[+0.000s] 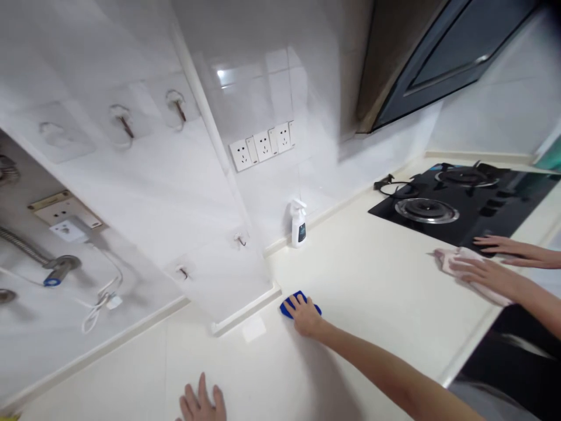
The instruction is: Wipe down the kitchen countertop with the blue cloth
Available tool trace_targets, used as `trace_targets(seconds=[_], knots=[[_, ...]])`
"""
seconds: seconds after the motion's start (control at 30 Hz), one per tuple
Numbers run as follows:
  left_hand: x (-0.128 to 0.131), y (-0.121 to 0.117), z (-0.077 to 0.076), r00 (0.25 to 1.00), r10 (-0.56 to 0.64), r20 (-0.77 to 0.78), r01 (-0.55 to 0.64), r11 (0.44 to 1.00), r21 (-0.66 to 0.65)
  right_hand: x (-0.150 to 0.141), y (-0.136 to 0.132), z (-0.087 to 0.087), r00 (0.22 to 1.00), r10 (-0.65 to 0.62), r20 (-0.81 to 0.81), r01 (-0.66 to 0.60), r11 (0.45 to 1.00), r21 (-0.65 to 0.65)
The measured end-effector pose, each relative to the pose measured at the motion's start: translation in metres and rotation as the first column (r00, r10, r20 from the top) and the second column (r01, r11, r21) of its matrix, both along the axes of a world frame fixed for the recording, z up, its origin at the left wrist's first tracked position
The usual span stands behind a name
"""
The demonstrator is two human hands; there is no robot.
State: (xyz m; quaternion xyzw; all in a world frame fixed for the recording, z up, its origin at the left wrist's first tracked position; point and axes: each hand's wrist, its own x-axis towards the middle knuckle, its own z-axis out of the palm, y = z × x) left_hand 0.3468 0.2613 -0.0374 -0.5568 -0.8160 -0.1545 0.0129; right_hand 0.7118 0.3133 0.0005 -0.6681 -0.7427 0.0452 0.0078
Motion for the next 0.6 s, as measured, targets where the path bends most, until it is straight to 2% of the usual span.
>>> trace_targets(seconds=[0.1, 0.2, 0.3, 0.43, 0.5, 0.53, 0.6], knots=[[-0.001, -0.001, 0.003, 1.0, -0.004, -0.006, 0.004, 1.0, -0.013, -0.036, -0.035, -0.002, 0.998, 0.054, -0.019, -0.054, 0.998, -0.011], [-0.005, -0.005, 0.005, 0.999, -0.04, -0.007, 0.04, 0.998, -0.044, -0.054, -0.058, -0.002, 0.971, 0.057, -0.231, -0.058, 0.998, 0.003], [-0.011, -0.01, 0.007, 0.995, -0.104, 0.012, 0.105, 0.987, -0.119, -0.044, -0.066, -0.003, 0.893, -0.068, -0.445, 0.082, 0.997, 0.011], [0.001, -0.015, 0.009, 0.99, -0.132, 0.045, 0.138, 0.977, -0.166, -0.03, -0.065, -0.012, 0.827, -0.287, -0.483, 0.308, 0.951, -0.038], [0.023, -0.018, 0.009, 0.969, -0.228, 0.093, 0.243, 0.949, -0.199, -0.035, -0.065, -0.016, 0.789, -0.356, -0.501, 0.367, 0.927, -0.079], [0.038, -0.021, 0.008, 0.94, -0.313, 0.136, 0.336, 0.917, -0.214, -0.04, -0.065, -0.017, 0.771, -0.381, -0.51, 0.39, 0.916, -0.095], [0.07, -0.029, 0.004, 0.834, -0.49, 0.255, 0.541, 0.816, -0.201, -0.052, -0.067, -0.018, 0.737, -0.418, -0.531, 0.427, 0.897, -0.114]])
